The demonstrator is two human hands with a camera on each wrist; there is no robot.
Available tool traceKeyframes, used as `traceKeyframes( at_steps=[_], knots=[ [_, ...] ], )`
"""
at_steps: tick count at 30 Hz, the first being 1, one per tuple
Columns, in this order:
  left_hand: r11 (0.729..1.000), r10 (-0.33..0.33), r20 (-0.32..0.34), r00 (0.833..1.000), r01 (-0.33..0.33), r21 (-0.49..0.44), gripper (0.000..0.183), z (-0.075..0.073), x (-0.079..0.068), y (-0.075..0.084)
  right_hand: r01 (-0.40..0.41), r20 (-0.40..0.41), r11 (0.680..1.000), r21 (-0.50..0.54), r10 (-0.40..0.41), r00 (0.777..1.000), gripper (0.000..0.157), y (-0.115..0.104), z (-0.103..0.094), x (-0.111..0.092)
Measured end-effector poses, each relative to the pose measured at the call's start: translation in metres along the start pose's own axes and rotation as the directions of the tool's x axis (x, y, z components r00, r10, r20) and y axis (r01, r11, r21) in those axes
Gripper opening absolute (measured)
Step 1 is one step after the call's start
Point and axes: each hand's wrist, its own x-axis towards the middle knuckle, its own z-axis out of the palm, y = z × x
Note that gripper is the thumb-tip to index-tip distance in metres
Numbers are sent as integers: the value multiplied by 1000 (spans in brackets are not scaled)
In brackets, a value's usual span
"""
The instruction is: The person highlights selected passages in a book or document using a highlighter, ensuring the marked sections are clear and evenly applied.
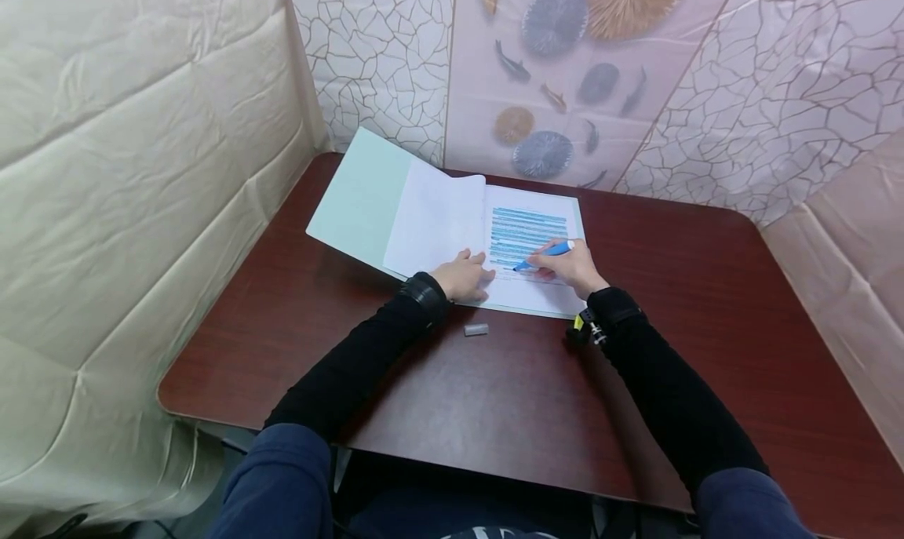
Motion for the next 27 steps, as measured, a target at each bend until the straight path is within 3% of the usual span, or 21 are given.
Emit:
traceKeyframes(
  at_steps=[27],
  knots=[
    [1000,6,-11,1000,-6,11,57,3,3,-1,7,-32,1000,23,-6,999,33,7,-7,-2]
  ],
)
